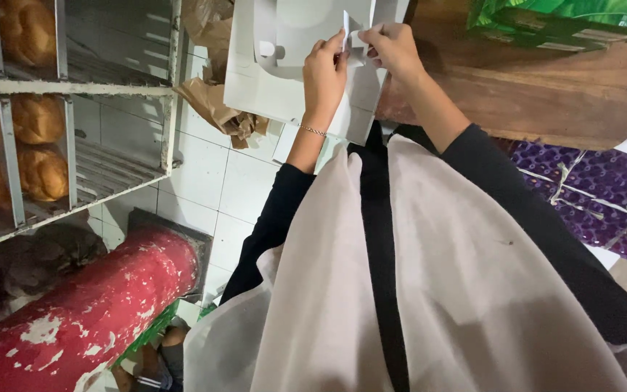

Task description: The person folds and assembles white cardboard boxes on a wooden table, then places green bakery product boxes into the white boxes and folds the flaps closed, setting finished boxes aside.

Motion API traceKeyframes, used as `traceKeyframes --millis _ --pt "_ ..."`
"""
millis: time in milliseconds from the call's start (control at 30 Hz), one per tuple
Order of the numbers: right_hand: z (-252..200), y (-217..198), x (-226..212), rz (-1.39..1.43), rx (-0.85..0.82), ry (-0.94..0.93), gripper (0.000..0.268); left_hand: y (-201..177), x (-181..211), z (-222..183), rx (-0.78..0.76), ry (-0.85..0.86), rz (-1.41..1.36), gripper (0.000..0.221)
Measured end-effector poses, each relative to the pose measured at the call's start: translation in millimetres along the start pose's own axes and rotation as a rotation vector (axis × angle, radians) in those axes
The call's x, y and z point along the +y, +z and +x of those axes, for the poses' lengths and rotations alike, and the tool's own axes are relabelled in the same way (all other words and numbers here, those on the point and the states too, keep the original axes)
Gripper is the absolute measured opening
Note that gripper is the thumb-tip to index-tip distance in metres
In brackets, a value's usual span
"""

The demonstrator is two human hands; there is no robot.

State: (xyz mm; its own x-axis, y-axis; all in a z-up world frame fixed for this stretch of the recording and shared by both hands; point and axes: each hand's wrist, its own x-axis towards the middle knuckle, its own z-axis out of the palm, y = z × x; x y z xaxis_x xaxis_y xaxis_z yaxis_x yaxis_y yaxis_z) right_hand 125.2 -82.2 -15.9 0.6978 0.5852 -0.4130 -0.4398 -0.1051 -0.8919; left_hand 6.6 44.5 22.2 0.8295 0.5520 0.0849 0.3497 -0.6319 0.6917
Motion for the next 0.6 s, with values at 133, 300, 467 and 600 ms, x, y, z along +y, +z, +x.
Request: traceKeyframes --millis 133,300,467,600 --pt "-0.2 0.4 -2.2 0.045 -0.021 -0.012 0.021 2.1 -12.9 4.1 -0.037 0.003 -0.152 0.038" --pt "4.4 0.9 -2.7 0.006 -0.001 -0.022 0.02 9.3 -29.5 9.7 -0.099 -0.038 -0.342 0.038" --pt "5.4 2.0 -5.7 -0.186 0.051 -0.052 0.021 7.8 -32.2 13.6 -0.225 -0.113 -0.525 0.039" --pt "18.7 -9.3 11.1 -0.218 0.058 -0.081 0.023 10.7 -39.2 21.4 -0.3 -0.126 -0.586 0.035"
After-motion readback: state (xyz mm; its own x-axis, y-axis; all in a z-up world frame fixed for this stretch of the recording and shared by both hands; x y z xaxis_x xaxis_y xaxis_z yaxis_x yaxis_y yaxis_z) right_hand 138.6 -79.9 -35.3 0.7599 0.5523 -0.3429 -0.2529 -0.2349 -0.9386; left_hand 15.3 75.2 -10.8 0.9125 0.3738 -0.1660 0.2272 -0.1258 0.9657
